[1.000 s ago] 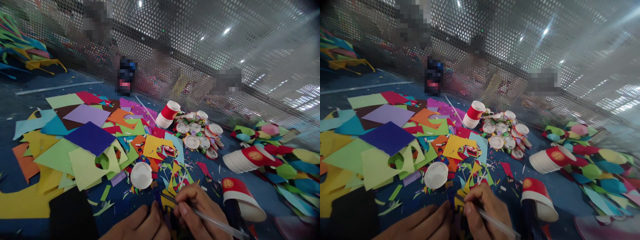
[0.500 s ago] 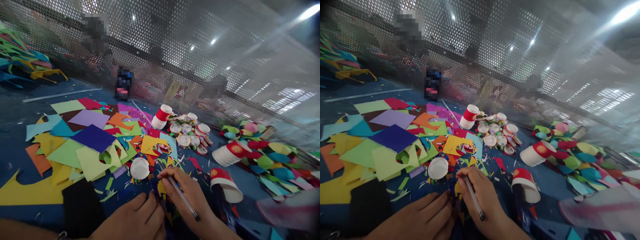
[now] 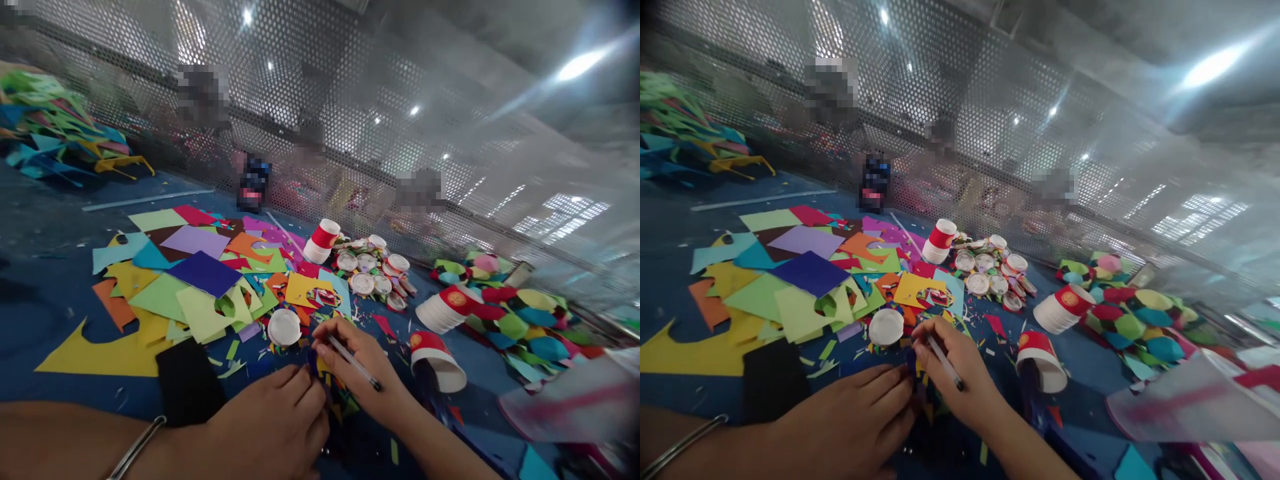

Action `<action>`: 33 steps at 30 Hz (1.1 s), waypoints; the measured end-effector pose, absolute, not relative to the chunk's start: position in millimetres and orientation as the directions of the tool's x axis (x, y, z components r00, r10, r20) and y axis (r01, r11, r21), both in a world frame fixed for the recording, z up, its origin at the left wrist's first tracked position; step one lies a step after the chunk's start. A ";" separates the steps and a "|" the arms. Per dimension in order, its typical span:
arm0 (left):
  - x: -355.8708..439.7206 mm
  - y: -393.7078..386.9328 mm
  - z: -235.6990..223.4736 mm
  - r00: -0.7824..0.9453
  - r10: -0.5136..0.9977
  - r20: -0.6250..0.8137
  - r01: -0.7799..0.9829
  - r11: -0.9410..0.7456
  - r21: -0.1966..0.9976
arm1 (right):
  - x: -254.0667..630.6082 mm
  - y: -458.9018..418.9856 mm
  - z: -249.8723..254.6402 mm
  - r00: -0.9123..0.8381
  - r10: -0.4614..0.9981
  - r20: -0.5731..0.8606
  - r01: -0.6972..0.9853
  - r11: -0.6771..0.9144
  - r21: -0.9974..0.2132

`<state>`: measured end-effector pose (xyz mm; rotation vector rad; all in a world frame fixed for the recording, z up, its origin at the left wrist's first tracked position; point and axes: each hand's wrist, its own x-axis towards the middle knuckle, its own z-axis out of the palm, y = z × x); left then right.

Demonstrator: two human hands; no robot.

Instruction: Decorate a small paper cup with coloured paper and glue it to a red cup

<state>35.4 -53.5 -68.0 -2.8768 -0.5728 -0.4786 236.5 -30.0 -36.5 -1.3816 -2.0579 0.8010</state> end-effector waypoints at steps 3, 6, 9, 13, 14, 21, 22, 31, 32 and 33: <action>36.3 -53.6 -69.5 0.865 0.349 0.361 0.401 -0.913 -0.078 | 238.8 -29.6 -39.8 -0.332 0.938 0.100 0.585 0.288 -0.758; 35.7 -53.8 -67.5 0.855 0.368 0.365 0.412 -0.910 -0.049 | 241.1 -29.9 -42.2 -0.336 0.936 0.102 0.568 0.288 -0.771; 33.4 -55.0 -62.3 0.856 0.374 0.356 0.411 -0.911 -0.033 | 242.7 -30.6 -43.7 -0.336 0.936 0.101 0.539 0.279 -0.795; 31.3 -58.2 -54.9 0.861 0.383 0.335 0.394 -0.918 0.037 | 242.5 -32.7 -44.1 -0.346 0.932 0.109 0.553 0.296 -0.779; 31.2 -59.0 -52.9 0.860 0.392 0.326 0.396 -0.917 0.058 | 242.3 -33.4 -43.6 -0.348 0.930 0.118 0.566 0.309 -0.765; 26.4 -49.0 -32.7 0.783 0.541 0.307 0.392 -0.812 0.433 | 248.5 -34.8 -35.6 -0.295 0.937 0.188 0.530 0.324 -0.783; 25.5 -45.3 -30.6 0.729 0.613 0.303 0.399 -0.741 0.540 | 250.1 -34.5 -34.8 -0.274 0.940 0.202 0.512 0.320 -0.797; 27.7 -26.9 -32.0 0.539 0.834 0.119 0.461 -0.411 0.787 | 252.7 -37.5 -29.4 -0.086 0.949 0.302 0.342 0.313 -0.886; 28.4 -26.3 -32.9 0.539 0.834 0.119 0.451 -0.405 0.795 | 252.8 -38.3 -29.0 -0.070 0.949 0.307 0.333 0.313 -0.890; 29.1 -25.8 -33.5 0.545 0.830 0.117 0.438 -0.401 0.805 | 253.0 -38.9 -28.7 -0.055 0.948 0.313 0.325 0.313 -0.892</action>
